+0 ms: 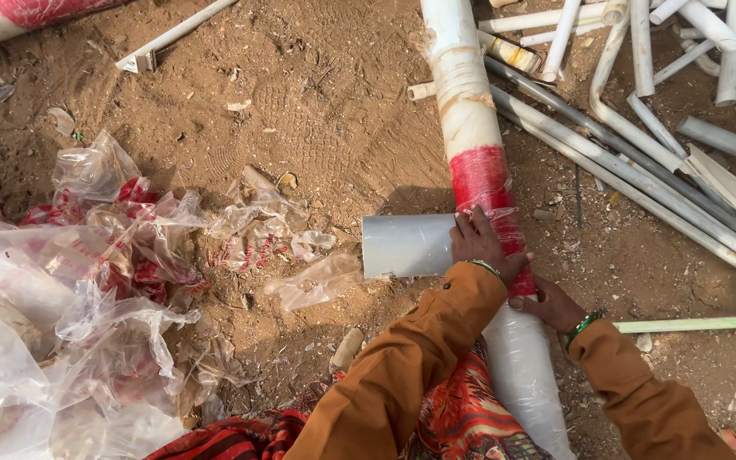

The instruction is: The person sits on the ground and uses a knife to cut plastic wrapping from a white pipe, then uses a small metal tool to scrape the surface of the pipe before fitting it into a grey coupling.

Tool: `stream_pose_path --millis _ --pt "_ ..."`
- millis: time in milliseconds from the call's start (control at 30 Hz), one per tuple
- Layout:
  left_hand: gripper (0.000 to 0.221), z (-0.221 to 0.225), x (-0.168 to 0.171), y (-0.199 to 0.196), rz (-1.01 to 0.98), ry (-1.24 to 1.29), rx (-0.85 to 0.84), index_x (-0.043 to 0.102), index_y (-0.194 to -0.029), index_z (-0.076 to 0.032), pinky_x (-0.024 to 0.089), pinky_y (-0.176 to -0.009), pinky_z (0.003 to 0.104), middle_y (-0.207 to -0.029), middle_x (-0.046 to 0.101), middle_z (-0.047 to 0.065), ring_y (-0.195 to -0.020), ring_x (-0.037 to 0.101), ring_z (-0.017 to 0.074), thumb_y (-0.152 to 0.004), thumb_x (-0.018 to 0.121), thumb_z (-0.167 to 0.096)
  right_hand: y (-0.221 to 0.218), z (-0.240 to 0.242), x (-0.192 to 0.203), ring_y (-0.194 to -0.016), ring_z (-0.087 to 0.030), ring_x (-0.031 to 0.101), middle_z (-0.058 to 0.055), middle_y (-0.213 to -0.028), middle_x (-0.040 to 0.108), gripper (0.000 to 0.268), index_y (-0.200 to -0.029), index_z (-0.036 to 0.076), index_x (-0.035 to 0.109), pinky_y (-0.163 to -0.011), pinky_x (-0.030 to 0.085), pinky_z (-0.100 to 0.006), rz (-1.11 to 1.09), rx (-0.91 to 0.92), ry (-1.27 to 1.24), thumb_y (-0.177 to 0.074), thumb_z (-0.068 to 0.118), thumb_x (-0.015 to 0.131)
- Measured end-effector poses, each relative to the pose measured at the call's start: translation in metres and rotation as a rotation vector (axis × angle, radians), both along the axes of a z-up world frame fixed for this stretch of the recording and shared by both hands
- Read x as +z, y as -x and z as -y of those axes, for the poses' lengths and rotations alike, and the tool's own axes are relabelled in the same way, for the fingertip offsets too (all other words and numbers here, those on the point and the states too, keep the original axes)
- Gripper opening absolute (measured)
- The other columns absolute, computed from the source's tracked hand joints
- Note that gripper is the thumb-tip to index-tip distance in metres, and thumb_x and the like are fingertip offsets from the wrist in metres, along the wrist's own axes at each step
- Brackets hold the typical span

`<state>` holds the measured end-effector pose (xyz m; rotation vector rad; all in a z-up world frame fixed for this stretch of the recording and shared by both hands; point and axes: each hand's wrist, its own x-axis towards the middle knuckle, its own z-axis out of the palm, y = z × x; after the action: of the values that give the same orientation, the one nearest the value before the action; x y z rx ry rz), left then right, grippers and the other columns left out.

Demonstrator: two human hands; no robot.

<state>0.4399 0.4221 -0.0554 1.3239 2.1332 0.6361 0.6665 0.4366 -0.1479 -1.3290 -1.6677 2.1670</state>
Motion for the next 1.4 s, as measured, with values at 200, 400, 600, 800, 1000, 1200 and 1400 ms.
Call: stream_pose_path --millis 200,400,600,800,1000,1200,1400 --pt "0.12 0.051 0.034 -0.016 0.054 -0.064 -0.035 0.029 -0.161 -0.005 0.037 -0.105 0.061 -0.157 0.028 0.042 -0.127 0.04 0.0524 -0.062 0.086 -0.042 -0.012 0.037 0.039 -0.103 -0.02 0.071 -0.011 -0.113 0.077 0.071 -0.129 0.002 0.064 -0.091 0.055 -0.038 0.17 0.005 -0.077 -0.072 0.04 0.084" --pt "0.111 0.114 0.065 -0.03 0.109 -0.287 -0.113 0.037 -0.157 -0.003 0.039 -0.107 0.058 -0.154 0.039 0.037 -0.129 0.043 0.0495 -0.065 0.086 -0.042 -0.057 0.089 0.075 -0.098 -0.021 0.072 -0.012 -0.107 0.079 0.07 -0.128 0.004 0.064 -0.086 0.058 -0.04 0.227 -0.058 0.032 -0.071 0.04 0.082" --pt "0.081 0.158 0.042 -0.069 0.9 -0.282 -0.129 0.054 -0.147 0.001 0.055 -0.098 0.051 -0.121 0.07 0.018 -0.11 0.065 0.0321 -0.08 0.075 -0.039 -0.086 0.152 0.079 -0.102 -0.021 0.072 -0.013 -0.114 0.079 0.073 -0.132 0.002 0.062 -0.089 0.058 -0.039 0.203 -0.079 0.083 -0.072 0.036 0.085" --pt "0.095 0.175 -0.058 -0.026 0.985 0.037 0.497 0.042 -0.14 -0.004 0.055 -0.097 0.047 -0.124 0.057 0.013 -0.113 0.061 0.0255 -0.071 0.101 -0.035 -0.095 0.194 0.084 -0.098 -0.02 0.074 -0.011 -0.11 0.079 0.074 -0.138 0.004 0.057 -0.086 0.06 -0.04 0.209 -0.086 0.115 -0.076 0.036 0.081" --pt "0.083 0.151 -0.058 -0.034 1.339 0.162 0.216 0.062 -0.125 -0.004 0.058 -0.091 0.046 -0.119 0.072 0.019 -0.106 0.071 0.0332 -0.06 0.095 -0.045 -0.106 0.213 0.073 -0.091 -0.02 0.072 -0.01 -0.108 0.079 0.079 -0.14 0.009 0.06 -0.082 0.06 -0.041 0.398 -0.008 -0.003 -0.072 0.041 0.084" --pt "0.093 0.168 -0.002 -0.035 1.367 0.032 0.208 0.054 -0.132 -0.012 0.058 -0.096 0.049 -0.122 0.07 0.011 -0.111 0.069 0.0276 -0.051 0.097 -0.027 -0.13 0.204 0.073 -0.116 -0.022 0.073 -0.012 -0.131 0.07 0.1 -0.146 0.012 0.054 -0.101 0.056 -0.04 0.209 0.079 0.3 -0.063 0.06 0.081" --pt "0.101 0.201 0.027 -0.049 1.449 -0.075 -0.031 0.05 -0.149 0.004 0.056 -0.108 0.049 -0.136 0.068 0.021 -0.125 0.067 0.0329 -0.064 0.098 -0.024 -0.11 0.126 0.041 -0.111 -0.045 0.063 -0.018 -0.144 0.066 0.121 -0.161 0.014 0.04 -0.087 0.052 -0.058 0.185 0.008 0.212 -0.067 0.09 0.044"
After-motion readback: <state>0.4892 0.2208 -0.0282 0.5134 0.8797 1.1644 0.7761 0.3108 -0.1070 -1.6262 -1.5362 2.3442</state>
